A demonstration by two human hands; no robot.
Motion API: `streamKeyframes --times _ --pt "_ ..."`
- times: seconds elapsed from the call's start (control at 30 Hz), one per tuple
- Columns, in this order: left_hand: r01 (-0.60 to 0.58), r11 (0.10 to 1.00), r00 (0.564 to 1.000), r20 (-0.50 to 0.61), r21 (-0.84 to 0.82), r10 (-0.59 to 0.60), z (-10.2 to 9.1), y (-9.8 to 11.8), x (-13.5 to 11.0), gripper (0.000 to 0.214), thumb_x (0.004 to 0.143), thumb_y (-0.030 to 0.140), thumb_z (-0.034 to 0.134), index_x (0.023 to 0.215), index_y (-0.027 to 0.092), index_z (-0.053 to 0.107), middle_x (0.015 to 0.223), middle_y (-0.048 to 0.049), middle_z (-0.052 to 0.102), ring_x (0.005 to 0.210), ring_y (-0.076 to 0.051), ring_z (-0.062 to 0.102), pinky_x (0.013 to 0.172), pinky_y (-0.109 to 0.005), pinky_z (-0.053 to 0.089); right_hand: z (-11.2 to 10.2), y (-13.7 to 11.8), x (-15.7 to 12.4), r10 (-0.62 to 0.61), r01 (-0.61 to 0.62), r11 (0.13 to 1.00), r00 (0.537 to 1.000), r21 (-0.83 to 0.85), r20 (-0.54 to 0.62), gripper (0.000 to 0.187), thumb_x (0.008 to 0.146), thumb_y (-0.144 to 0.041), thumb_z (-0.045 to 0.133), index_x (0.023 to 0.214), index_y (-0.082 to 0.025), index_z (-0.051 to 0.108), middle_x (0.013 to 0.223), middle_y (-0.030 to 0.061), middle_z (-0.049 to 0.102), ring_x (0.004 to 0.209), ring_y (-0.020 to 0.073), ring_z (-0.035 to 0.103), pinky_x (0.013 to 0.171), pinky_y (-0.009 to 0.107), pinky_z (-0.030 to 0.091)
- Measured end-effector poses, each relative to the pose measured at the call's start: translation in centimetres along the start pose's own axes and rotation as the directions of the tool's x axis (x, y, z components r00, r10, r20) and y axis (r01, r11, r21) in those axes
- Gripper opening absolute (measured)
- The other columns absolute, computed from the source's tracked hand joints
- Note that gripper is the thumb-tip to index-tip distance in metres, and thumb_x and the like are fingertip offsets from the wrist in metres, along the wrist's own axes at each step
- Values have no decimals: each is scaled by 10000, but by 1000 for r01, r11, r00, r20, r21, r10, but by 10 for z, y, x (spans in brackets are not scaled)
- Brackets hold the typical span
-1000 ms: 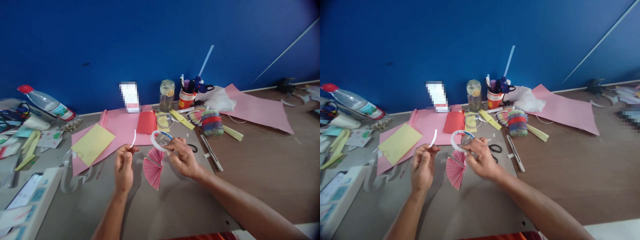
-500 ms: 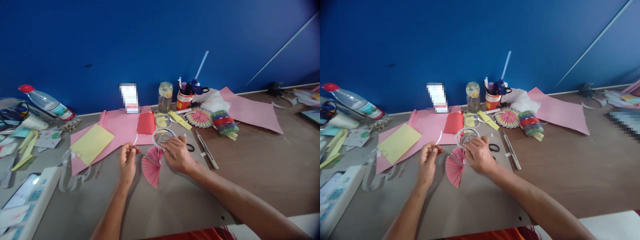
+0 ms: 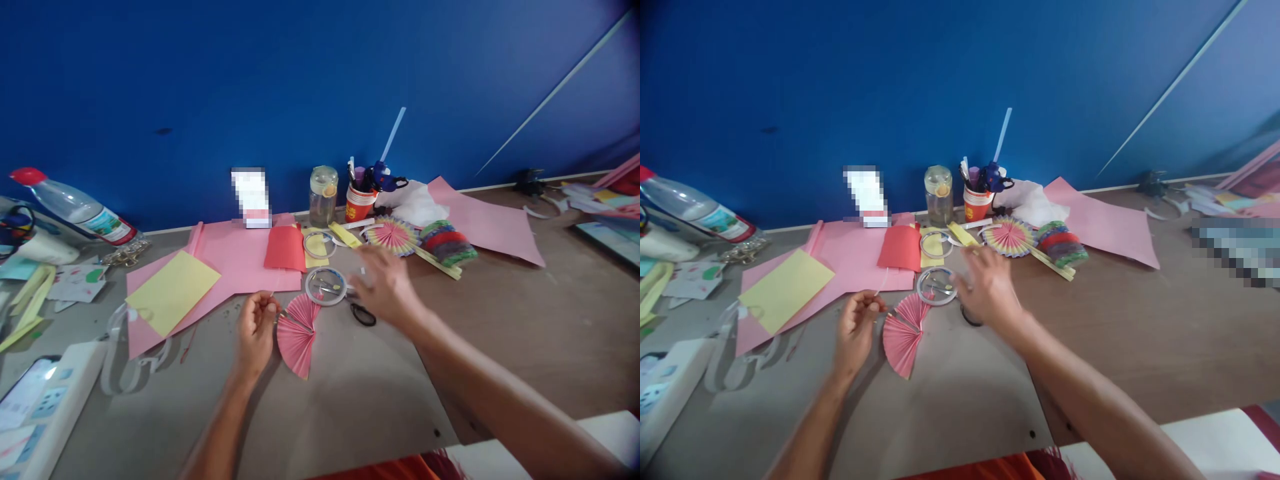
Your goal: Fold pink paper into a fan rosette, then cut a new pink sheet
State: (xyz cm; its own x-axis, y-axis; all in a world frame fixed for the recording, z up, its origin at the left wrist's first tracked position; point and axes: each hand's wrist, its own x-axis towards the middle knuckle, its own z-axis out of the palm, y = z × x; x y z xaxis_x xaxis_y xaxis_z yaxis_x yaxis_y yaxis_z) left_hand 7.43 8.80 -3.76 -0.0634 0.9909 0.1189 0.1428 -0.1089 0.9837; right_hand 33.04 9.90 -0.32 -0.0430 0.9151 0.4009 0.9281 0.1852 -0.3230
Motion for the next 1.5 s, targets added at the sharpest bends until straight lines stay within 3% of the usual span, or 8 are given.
streamKeyframes --times 0.13,0.23,0.3,0.43,0.6,0.8,1.07,1.5 --pt "21 999 1000 -11 -37 -21 1 1 -1 215 822 357 565 949 186 538 818 -18 596 754 -145 599 723 -272 486 -24 121 45 463 -506 858 836 -89 -294 639 664 -521 647 1189 -195 486 1350 200 420 1287 464 271 913 685 250" --pt "32 999 999 13 -31 -32 1 2 -3 202 837 341 552 964 185 533 830 -21 590 781 -144 592 739 -267 476 -31 199 56 744 -748 663 653 30 -138 683 513 -583 731 1072 -243 538 1284 231 477 1227 551 337 853 797 211" --pt "33 999 999 21 -22 -33 0 3 -3 192 849 331 544 977 187 529 833 -20 587 786 -141 586 748 -267 470 -34 216 53 781 -776 625 622 91 -60 593 486 -527 767 973 -246 579 1146 226 575 1165 573 403 812 825 241" --pt "28 1000 999 21 -7 -28 -1 5 -4 184 859 329 536 978 189 531 829 -22 588 773 -142 584 733 -268 465 -43 156 46 504 -419 849 824 322 -259 556 624 -478 721 1128 -312 557 1103 117 635 1066 446 549 801 677 415" --pt "20 1000 999 28 19 -21 0 3 -5 199 849 343 548 978 191 546 840 -31 604 779 -152 593 739 -273 465 -5 36 51 212 -124 694 977 710 -36 520 787 -487 586 1234 -237 492 1148 89 624 978 265 619 784 433 528" --pt "33 999 999 23 -22 -33 0 -1 -5 177 843 340 547 935 189 545 803 -14 596 738 -138 592 712 -262 474 58 9 53 210 -87 838 963 539 -171 560 760 -383 630 1260 -182 476 1236 133 557 1138 272 523 973 460 410" --pt "-37 999 998 48 27 36 -2 -4 -7 161 859 315 526 954 188 548 823 -32 606 762 -148 596 724 -273 475 39 27 27 254 -167 905 950 391 -183 649 727 -386 649 1293 -163 422 1246 165 538 1116 301 529 933 494 426" --pt "18 1000 999 33 7 -19 -3 -7 0 175 821 337 563 908 185 579 781 -20 621 728 -144 610 684 -258 486 65 28 50 162 -87 924 971 373 -175 816 705 -392 659 1389 -135 295 1363 198 415 1272 333 378 1037 525 320"
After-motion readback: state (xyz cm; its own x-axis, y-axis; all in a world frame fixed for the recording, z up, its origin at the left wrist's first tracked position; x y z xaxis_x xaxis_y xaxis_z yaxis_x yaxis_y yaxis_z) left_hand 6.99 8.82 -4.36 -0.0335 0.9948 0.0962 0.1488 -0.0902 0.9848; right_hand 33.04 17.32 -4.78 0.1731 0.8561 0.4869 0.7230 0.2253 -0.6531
